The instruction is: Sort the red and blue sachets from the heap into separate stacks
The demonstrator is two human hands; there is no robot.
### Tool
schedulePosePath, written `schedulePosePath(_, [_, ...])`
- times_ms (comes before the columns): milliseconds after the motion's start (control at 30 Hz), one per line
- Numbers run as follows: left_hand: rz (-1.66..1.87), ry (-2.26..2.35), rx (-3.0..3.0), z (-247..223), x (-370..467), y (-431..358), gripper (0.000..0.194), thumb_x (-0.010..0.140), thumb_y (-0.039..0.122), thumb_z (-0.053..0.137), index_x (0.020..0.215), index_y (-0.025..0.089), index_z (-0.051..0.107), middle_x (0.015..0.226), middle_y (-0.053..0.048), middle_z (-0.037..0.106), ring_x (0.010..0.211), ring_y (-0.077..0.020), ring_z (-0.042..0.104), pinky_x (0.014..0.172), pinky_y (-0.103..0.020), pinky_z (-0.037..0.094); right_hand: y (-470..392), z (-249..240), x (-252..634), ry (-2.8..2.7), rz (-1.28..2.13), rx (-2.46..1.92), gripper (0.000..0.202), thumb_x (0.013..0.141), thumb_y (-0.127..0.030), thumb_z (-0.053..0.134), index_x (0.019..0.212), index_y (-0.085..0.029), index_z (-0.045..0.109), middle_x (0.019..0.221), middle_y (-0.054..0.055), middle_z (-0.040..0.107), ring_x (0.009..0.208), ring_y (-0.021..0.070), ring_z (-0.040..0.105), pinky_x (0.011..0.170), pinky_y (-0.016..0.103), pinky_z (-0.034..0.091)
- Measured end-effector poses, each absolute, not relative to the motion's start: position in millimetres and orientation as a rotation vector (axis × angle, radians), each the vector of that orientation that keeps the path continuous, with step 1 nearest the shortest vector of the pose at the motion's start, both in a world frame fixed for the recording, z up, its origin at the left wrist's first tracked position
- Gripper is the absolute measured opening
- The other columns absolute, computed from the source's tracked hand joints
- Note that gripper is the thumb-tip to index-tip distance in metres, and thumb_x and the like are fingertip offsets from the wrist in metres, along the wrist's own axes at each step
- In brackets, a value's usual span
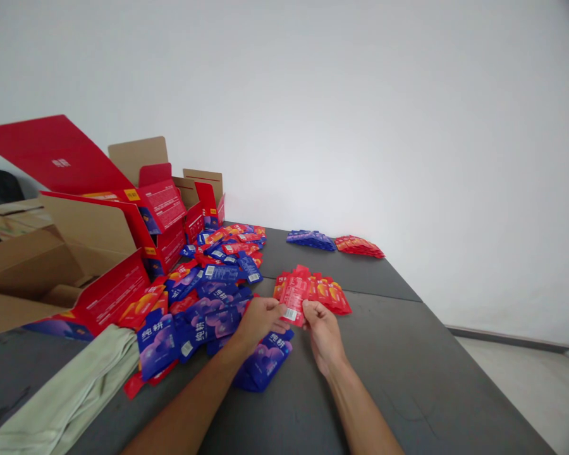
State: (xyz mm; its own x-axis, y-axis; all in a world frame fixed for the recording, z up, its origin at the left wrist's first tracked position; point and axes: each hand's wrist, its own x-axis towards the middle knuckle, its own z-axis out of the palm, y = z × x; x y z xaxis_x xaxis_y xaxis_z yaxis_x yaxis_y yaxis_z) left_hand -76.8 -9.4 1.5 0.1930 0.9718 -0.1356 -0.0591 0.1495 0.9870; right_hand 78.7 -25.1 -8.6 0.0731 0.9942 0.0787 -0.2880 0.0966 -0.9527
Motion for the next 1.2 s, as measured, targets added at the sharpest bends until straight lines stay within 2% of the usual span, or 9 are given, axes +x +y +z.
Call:
schedulePosePath(233, [1.197, 1.120, 1.066, -2, -79, -4, 0.041, 0.071, 0.051, 0.070, 0.077, 0.011, 0.064, 0.062, -0.008, 0.070, 0.054, -0.0201, 0.069, 0.051, -0.030, 0.057, -30, -10, 74, -1.124, 1.297, -1.026, 0.026, 0.078, -0.042, 0.072, 0.077, -0.016, 0.064, 0.066, -0.001, 0.056, 0.060, 0.0114, 0.047, 0.055, 0.023, 0.036])
schedulePosePath(400, [1.201, 1.068, 1.034, -3, -76, -4, 0.039, 0.069, 0.050, 0.071, 0.077, 0.012, 0.063, 0.058, -0.005, 0.067, 0.049, -0.0174, 0.065, 0.049, -0.028, 0.054, -29, -15, 72, -1.062, 1.395, -0.991, 0.025, 0.078, -0.038, 0.071, 0.073, -0.017, 0.060, 0.066, -0.002, 0.054, 0.058, 0.0105, 0.045, 0.054, 0.023, 0.034])
schedulePosePath(500, [1.137, 1.069, 1.059, -6, -77, -3, 0.036, 0.072, 0.048, 0.067, 0.077, 0.013, 0.062, 0.058, -0.005, 0.067, 0.047, -0.0166, 0.064, 0.050, -0.028, 0.053, -30, -14, 70, -1.132, 1.294, -1.028, 0.024, 0.080, -0.040, 0.067, 0.074, -0.018, 0.058, 0.064, -0.003, 0.053, 0.058, 0.0112, 0.044, 0.054, 0.024, 0.035])
schedulePosePath(600, [1.157, 1.145, 1.193, -9, -79, -1, 0.028, 0.076, 0.040, 0.063, 0.085, 0.014, 0.064, 0.070, -0.006, 0.070, 0.061, -0.0183, 0.067, 0.059, -0.030, 0.054, -30, -13, 68, -1.263, 1.025, -1.115, 0.024, 0.083, -0.041, 0.064, 0.074, -0.020, 0.055, 0.066, -0.003, 0.053, 0.061, 0.0124, 0.046, 0.057, 0.024, 0.037])
schedulePosePath(700, [1.337, 1.361, 1.408, -8, -80, -3, 0.024, 0.074, 0.031, 0.065, 0.093, 0.016, 0.063, 0.084, -0.006, 0.071, 0.077, -0.0188, 0.068, 0.072, -0.031, 0.053, -29, -15, 65, -1.310, 0.897, -1.154, 0.026, 0.085, -0.042, 0.060, 0.073, -0.021, 0.052, 0.069, -0.002, 0.056, 0.064, 0.0139, 0.051, 0.061, 0.025, 0.042])
schedulePosePath(800, [1.388, 1.484, 1.498, -3, -75, -9, 0.023, 0.076, 0.033, 0.065, 0.093, 0.019, 0.062, 0.086, -0.005, 0.071, 0.078, -0.0189, 0.067, 0.076, -0.031, 0.051, -31, -15, 61, -1.342, 0.844, -1.164, 0.025, 0.087, -0.044, 0.057, 0.075, -0.022, 0.052, 0.081, 0.001, 0.064, 0.069, 0.0158, 0.057, 0.065, 0.027, 0.047])
schedulePosePath(967, [1.333, 1.165, 1.409, -3, -66, -13, 0.028, 0.081, 0.037, 0.061, 0.102, 0.018, 0.063, 0.098, -0.009, 0.072, 0.088, -0.0205, 0.068, 0.080, -0.030, 0.052, -42, -7, 54, -1.528, 0.827, -1.092, 0.014, 0.090, -0.033, 0.053, 0.096, -0.024, 0.061, 0.106, 0.005, 0.068, 0.094, 0.0205, 0.064, 0.086, 0.034, 0.051])
schedulePosePath(1067, [1.375, 1.130, 1.347, -8, -69, -8, 0.024, 0.083, 0.033, 0.058, 0.098, 0.017, 0.065, 0.100, -0.008, 0.072, 0.092, -0.0204, 0.067, 0.082, -0.030, 0.052, -44, -7, 54, -1.643, 0.710, -1.100, 0.018, 0.085, -0.025, 0.057, 0.102, -0.025, 0.064, 0.125, 0.007, 0.061, 0.113, 0.0236, 0.059, 0.098, 0.040, 0.047])
schedulePosePath(1200, [1.345, 1.079, 1.180, -11, -74, -4, 0.028, 0.084, 0.034, 0.054, 0.105, 0.018, 0.064, 0.103, -0.005, 0.071, 0.084, -0.0189, 0.068, 0.068, -0.028, 0.055, -38, -15, 60, -1.700, 0.507, -1.179, 0.038, 0.078, -0.019, 0.063, 0.116, -0.023, 0.062, 0.138, 0.010, 0.052, 0.126, 0.0267, 0.048, 0.105, 0.045, 0.042])
